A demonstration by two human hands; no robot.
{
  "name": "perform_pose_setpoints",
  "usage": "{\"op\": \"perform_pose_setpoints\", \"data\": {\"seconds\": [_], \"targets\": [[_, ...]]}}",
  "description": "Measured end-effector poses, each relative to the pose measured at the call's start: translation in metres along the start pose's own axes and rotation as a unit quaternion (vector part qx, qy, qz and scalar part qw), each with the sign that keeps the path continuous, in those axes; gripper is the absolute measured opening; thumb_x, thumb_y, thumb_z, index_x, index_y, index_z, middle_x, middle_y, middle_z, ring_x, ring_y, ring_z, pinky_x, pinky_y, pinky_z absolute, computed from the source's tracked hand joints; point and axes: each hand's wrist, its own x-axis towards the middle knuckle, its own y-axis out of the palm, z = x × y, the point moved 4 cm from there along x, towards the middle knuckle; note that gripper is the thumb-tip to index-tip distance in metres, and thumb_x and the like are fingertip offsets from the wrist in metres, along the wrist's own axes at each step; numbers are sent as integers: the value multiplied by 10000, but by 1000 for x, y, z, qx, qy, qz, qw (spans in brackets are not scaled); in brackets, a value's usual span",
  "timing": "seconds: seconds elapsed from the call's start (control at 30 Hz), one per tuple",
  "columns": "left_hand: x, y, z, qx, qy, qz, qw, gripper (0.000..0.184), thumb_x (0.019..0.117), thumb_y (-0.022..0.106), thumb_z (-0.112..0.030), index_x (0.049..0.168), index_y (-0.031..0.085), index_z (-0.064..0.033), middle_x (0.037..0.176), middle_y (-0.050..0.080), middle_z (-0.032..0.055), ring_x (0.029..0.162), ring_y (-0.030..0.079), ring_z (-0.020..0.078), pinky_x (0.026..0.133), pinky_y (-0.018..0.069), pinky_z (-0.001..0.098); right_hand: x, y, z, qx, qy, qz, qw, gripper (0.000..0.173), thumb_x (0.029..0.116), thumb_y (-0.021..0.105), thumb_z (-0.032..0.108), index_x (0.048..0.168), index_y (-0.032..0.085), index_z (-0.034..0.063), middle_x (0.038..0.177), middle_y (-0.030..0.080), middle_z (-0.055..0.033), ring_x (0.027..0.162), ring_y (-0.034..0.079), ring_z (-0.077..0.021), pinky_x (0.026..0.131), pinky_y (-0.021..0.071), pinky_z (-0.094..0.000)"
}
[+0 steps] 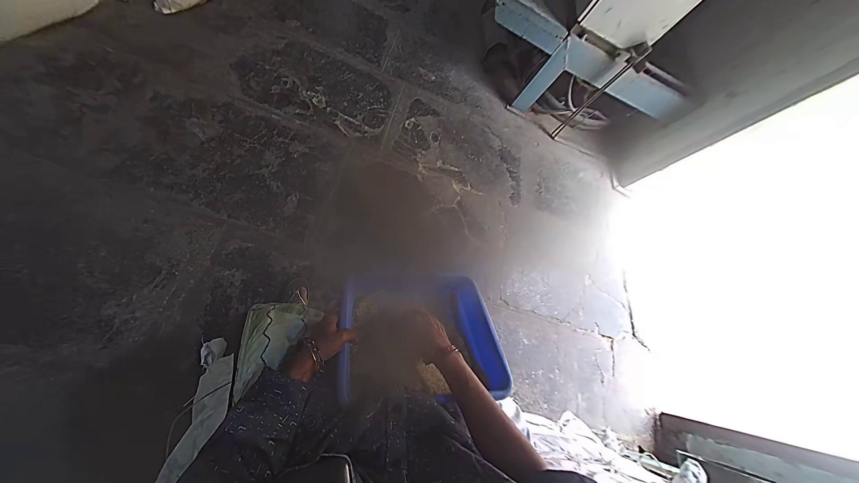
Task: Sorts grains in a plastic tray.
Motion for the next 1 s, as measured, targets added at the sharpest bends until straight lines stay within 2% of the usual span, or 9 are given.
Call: {"op": "perform_pose_setpoints", "data": {"seconds": [0.07,0.13,0.27,0.37,0.53,0.77,0.9,0.97,1.0], "targets": [[1,0,2,-3,2,0,1000,479,880,721,-50,1299,556,115,1243,600,283,1144,610,342,1004,481,496,-1,1,0,-4,-8,20,1000,388,1031,570,332,1257,656,28,1262,657,-199,1187,636,-365,991,484,-572],[1,0,1,-1,4,1,1000,486,882,718,-44,1308,550,115,1248,599,284,1149,607,337,1008,479,487,2,4,-1,-11,-24,38,999,396,1023,590,340,1224,667,8,1240,662,-214,1189,629,-377,995,475,-582],[0,0,0,2,12,2,1000,481,885,715,-43,1313,554,109,1239,606,278,1133,615,326,1004,483,474,2,5,1,-27,-37,52,998,346,1043,542,262,1195,671,-20,1231,669,-241,1196,631,-395,1002,470,-590],[-1,0,-1,0,12,0,1000,485,893,713,-36,1323,547,113,1268,591,290,1160,603,337,1019,472,481,-5,-2,2,-12,-23,-6,1000,339,1065,506,240,1194,669,-27,1239,664,-233,1190,636,-388,996,481,-575],[-2,-1,-1,-1,9,-1,1000,503,898,713,-39,1338,529,118,1300,577,296,1195,588,350,1040,459,489,-7,-15,-4,48,-11,-139,989,398,1070,523,314,1138,679,-46,1170,678,-220,1112,664,-362,956,500,-527],[-7,0,-5,-22,39,-3,999,435,897,695,-4,1291,552,114,1195,617,262,1065,628,284,961,502,449,-13,-14,-7,95,-56,-244,963,382,1070,538,277,1019,708,-61,1022,707,-219,992,693,-355,898,516,-514],[-11,1,-9,-8,58,-8,998,348,906,692,25,1220,579,125,1110,630,256,983,630,279,910,515,448,-17,-16,-9,99,-38,-274,956,391,1065,558,263,915,703,-67,922,698,-228,915,694,-374,856,520,-534],[-28,4,-24,4,41,-15,999,328,923,665,41,1225,584,139,1129,629,289,1005,611,311,936,487,461,-18,-16,-12,95,-36,-305,947,401,1051,589,261,841,682,-68,866,684,-224,844,686,-378,794,523,-545],[-37,5,-36,14,27,-12,999,322,939,655,43,1240,580,130,1144,627,273,1023,601,298,948,472,452,-19,-16,-13,94,-38,-328,939,389,1039,605,243,825,679,-73,861,682,-230,825,685,-385,775,528,-553]]}}
